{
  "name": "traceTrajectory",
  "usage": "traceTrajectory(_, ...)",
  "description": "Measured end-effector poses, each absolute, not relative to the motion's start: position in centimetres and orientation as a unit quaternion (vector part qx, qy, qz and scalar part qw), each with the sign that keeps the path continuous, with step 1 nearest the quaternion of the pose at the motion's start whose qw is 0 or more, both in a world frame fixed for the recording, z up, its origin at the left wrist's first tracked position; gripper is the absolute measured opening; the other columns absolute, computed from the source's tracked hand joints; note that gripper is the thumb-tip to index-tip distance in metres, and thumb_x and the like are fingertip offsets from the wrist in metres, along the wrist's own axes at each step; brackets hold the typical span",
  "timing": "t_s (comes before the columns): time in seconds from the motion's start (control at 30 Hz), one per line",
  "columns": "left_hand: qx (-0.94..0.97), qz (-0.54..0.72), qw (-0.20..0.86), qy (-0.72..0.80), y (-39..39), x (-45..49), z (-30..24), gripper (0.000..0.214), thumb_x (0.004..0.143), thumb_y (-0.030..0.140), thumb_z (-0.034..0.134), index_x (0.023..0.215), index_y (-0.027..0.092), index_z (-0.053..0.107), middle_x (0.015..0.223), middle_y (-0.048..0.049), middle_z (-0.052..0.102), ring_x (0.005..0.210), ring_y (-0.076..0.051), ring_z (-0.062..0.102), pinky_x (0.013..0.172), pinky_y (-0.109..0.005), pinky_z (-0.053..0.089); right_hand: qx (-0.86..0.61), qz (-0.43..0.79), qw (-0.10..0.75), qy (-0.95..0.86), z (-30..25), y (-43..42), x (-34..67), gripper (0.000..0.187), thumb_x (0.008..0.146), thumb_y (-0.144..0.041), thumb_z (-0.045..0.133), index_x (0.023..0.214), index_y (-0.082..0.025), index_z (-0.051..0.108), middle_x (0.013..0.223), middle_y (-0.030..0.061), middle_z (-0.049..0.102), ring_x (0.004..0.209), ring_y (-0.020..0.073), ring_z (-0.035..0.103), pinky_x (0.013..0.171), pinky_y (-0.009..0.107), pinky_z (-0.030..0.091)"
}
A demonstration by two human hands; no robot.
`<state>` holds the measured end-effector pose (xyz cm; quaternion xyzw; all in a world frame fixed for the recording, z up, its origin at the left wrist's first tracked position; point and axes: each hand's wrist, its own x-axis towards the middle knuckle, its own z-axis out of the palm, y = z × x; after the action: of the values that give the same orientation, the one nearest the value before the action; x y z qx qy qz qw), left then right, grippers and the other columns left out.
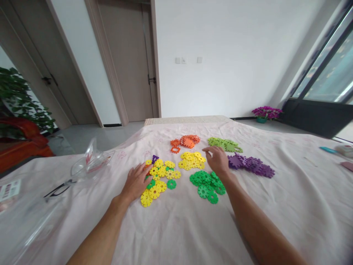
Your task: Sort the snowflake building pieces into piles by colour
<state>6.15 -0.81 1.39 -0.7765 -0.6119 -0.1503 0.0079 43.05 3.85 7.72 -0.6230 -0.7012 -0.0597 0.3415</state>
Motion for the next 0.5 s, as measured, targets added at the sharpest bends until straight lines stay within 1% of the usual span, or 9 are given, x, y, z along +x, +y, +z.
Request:
traceTrajectory(0.1, -0.808, -0.161, -0.001, -0.566, -0.8, 6.2, 1.6, 0.046, 0.091, 0.046, 0.039, 0.135, 0.034, 0.046, 0.149, -0.0039, 0.038, 0.136, -0.024, 0.034, 0.111, -0.045, 0.025, -0.522, 0.002, 0.303, -0.797, 7.3, 2.8, 38.5, 0.027, 0.085, -0.014, 0.048, 0.096, -0.023, 0.071, 0.099, 0.005, 0.068, 0.098, 0.0213, 0.052, 0.089, 0.033, 0.038)
traceTrajectory(0.2, -0.823, -0.191, -0.02, -0.535, -1.1, 6.3, 2.3, 0.041, 0.092, 0.045, 0.036, 0.126, 0.032, 0.057, 0.144, -0.0026, 0.045, 0.132, -0.022, 0.04, 0.111, -0.041, 0.028, -0.443, 0.039, 0.271, -0.854, 6.3, 1.3, 35.0, 0.029, 0.086, -0.012, 0.048, 0.102, -0.024, 0.069, 0.105, 0.0041, 0.067, 0.1, 0.02, 0.053, 0.091, 0.033, 0.038)
traceTrajectory(0.27, -0.824, -0.227, -0.048, -0.517, -1.3, 6.5, 2.8, 0.04, 0.094, 0.043, 0.033, 0.115, 0.029, 0.064, 0.135, -0.0017, 0.055, 0.125, -0.019, 0.047, 0.11, -0.037, 0.031, -0.408, 0.051, 0.251, -0.876, 5.6, 0.5, 33.6, 0.03, 0.087, -0.013, 0.049, 0.108, -0.024, 0.067, 0.113, 0.0038, 0.065, 0.106, 0.0205, 0.051, 0.093, 0.034, 0.037)
traceTrajectory(0.33, -0.814, -0.27, -0.082, -0.508, -1.5, 6.6, 3.2, 0.043, 0.095, 0.041, 0.03, 0.1, 0.025, 0.069, 0.121, -0.0016, 0.064, 0.117, -0.016, 0.053, 0.106, -0.032, 0.036, -0.385, 0.058, 0.228, -0.892, 5.1, -0.1, 32.7, 0.032, 0.086, -0.013, 0.05, 0.112, -0.025, 0.066, 0.118, 0.0041, 0.064, 0.112, 0.0209, 0.049, 0.094, 0.035, 0.036)
traceTrajectory(0.4, -0.791, -0.31, -0.103, -0.517, -1.6, 6.6, 3.4, 0.045, 0.095, 0.039, 0.027, 0.089, 0.022, 0.069, 0.108, -0.0023, 0.068, 0.107, -0.015, 0.057, 0.101, -0.029, 0.04, -0.379, 0.066, 0.211, -0.899, 4.9, -0.2, 32.3, 0.036, 0.084, -0.01, 0.049, 0.112, -0.025, 0.066, 0.112, 0.0043, 0.066, 0.111, 0.0205, 0.05, 0.094, 0.034, 0.036)
traceTrajectory(0.43, -0.775, -0.326, -0.103, -0.531, -1.5, 6.5, 3.4, 0.045, 0.095, 0.038, 0.027, 0.086, 0.022, 0.068, 0.103, -0.0027, 0.069, 0.103, -0.015, 0.059, 0.099, -0.029, 0.041, -0.384, 0.07, 0.211, -0.897, 4.9, 0.0, 32.2, 0.038, 0.083, -0.008, 0.049, 0.112, -0.025, 0.066, 0.107, 0.0041, 0.068, 0.109, 0.02, 0.052, 0.094, 0.033, 0.036)
traceTrajectory(0.5, -0.738, -0.345, -0.091, -0.573, -1.2, 6.3, 3.2, 0.043, 0.094, 0.038, 0.028, 0.088, 0.021, 0.067, 0.098, -0.0033, 0.07, 0.098, -0.016, 0.06, 0.096, -0.029, 0.042, -0.404, 0.075, 0.226, -0.883, 5.1, 0.5, 31.9, 0.039, 0.083, -0.006, 0.047, 0.11, -0.025, 0.068, 0.101, 0.0036, 0.069, 0.102, 0.0189, 0.055, 0.092, 0.032, 0.037)
